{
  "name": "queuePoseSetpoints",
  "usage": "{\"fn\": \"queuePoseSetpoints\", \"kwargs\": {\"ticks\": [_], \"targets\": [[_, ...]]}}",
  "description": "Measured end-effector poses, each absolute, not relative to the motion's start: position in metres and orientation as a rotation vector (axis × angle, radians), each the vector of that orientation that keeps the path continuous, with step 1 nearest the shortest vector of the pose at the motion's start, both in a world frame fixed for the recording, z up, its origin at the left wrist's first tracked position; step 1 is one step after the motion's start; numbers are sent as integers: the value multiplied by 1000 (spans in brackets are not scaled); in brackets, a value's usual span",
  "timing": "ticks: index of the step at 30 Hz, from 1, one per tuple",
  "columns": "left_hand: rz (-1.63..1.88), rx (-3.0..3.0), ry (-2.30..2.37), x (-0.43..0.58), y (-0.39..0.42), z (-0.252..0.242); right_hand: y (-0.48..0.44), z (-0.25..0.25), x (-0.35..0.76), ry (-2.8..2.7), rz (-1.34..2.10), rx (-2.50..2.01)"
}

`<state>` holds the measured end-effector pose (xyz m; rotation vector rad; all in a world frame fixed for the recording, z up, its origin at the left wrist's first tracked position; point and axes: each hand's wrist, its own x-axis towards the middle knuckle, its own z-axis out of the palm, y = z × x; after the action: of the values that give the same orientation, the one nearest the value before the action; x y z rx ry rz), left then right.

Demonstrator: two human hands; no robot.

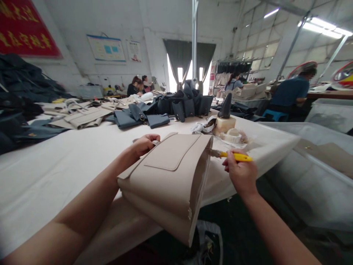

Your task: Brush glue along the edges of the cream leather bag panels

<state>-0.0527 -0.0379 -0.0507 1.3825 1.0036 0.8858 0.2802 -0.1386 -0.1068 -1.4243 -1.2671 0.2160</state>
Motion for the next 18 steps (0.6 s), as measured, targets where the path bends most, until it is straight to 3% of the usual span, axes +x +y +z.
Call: {"fn": "queuePoseSetpoints", "kwargs": {"ticks": [5,18], "targets": [[878,1424,1016,-51,-40,-50,-118,-120,271,-1367,275,-1490],[882,1457,1016,-50,-39,-52,-123,-91,287,-1401,359,-1700]]}}
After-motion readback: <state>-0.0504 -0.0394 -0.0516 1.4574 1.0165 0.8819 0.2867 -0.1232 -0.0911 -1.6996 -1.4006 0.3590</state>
